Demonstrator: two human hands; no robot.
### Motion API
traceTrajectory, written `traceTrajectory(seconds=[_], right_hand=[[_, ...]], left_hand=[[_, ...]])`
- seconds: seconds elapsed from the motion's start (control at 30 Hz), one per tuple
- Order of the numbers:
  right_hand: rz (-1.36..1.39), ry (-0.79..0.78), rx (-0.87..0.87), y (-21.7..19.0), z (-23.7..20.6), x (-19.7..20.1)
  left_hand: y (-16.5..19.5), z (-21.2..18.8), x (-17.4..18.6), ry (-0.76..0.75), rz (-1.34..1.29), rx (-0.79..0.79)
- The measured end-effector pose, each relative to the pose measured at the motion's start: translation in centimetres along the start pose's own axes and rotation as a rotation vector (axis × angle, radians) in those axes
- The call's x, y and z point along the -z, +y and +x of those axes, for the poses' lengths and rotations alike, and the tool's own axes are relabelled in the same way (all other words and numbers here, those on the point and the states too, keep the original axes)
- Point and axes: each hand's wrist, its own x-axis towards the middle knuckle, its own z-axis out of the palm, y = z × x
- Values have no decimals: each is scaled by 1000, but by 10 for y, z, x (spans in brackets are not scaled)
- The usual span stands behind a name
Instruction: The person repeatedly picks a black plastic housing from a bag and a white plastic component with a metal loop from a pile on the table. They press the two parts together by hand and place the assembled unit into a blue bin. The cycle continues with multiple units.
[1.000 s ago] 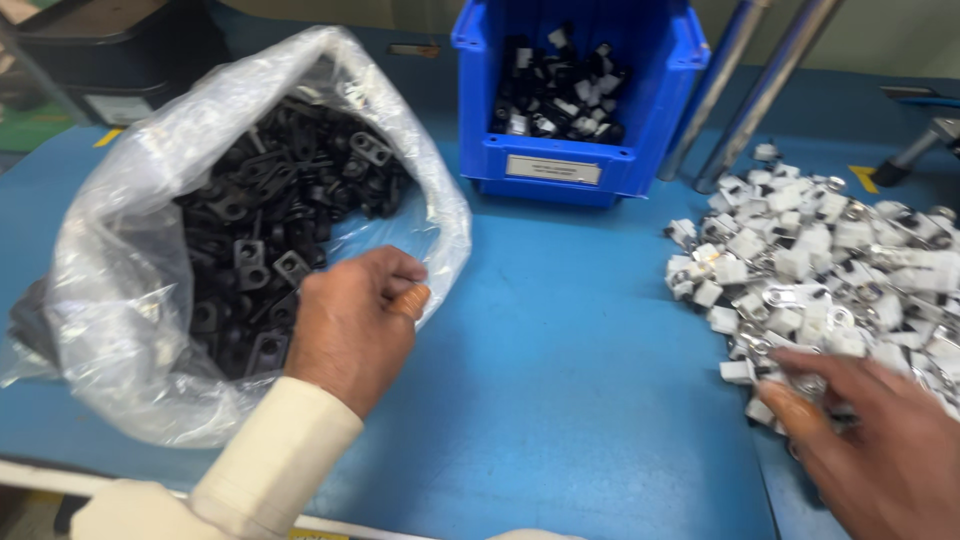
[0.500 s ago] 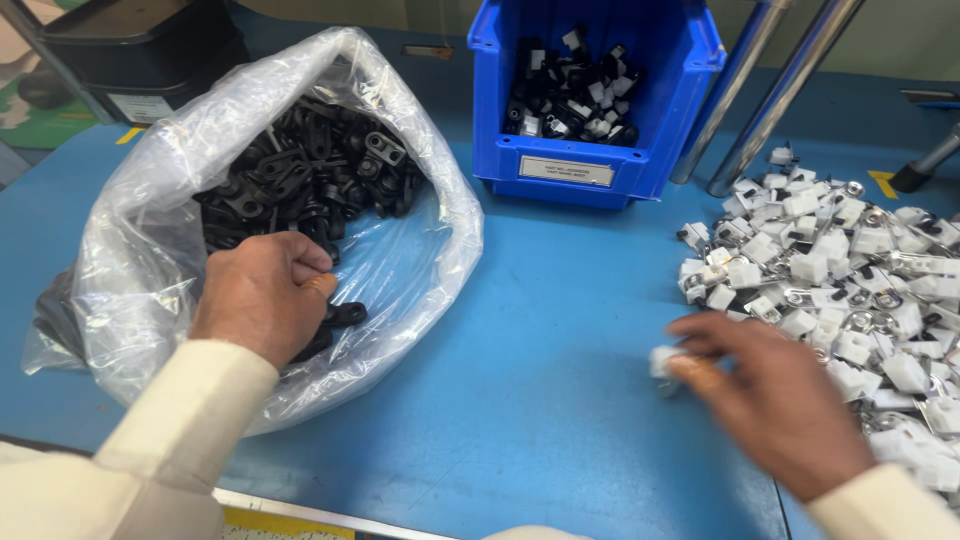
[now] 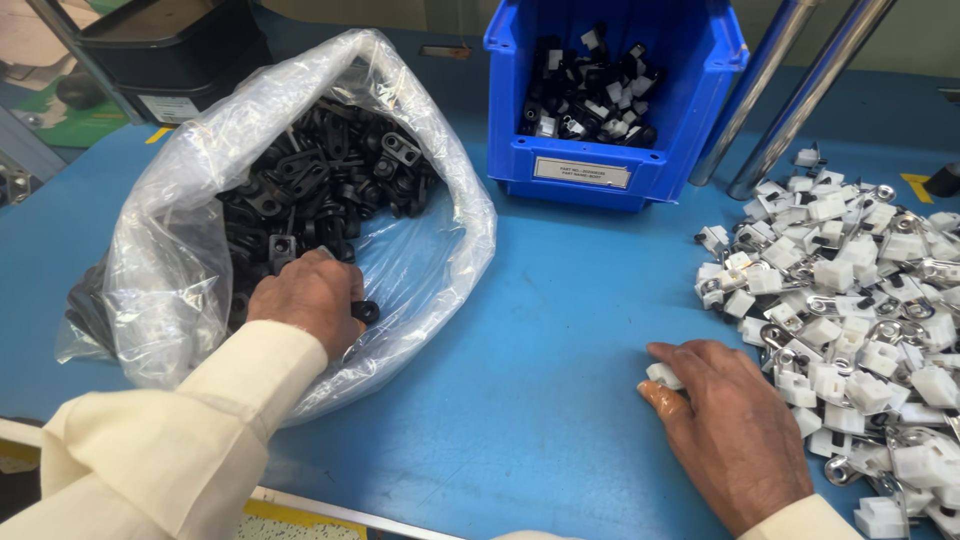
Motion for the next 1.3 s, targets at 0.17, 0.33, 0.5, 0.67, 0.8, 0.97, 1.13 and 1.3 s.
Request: traceTrajectory(seconds=[0.17,0.33,0.5,0.67,0.8,0.97,1.13,1.3], right_hand=[[-22,25,-3,3,-3,5],[13,-57,-186,8,-2,2],[89,136,31,17,-5,-7],[106,157,-22,20,-8,-7],[99,10,-253,19,-8,-7],[265,126,-243,21,-8,-11],[324,139,-242,26,-7,-15],[171,137,-204,25,-7,-19]], left_hand=[[7,-4,12,224,-426,-25],[43,-5,9,348,-707,-148],[97,-18,-22,8,-1235,-81],[133,-46,-51,119,-1145,-184],[139,-74,-59,173,-967,-355],[126,-93,-48,225,-837,-578],[126,-91,-33,-105,-931,-214],[140,-81,-28,-136,-744,-277]])
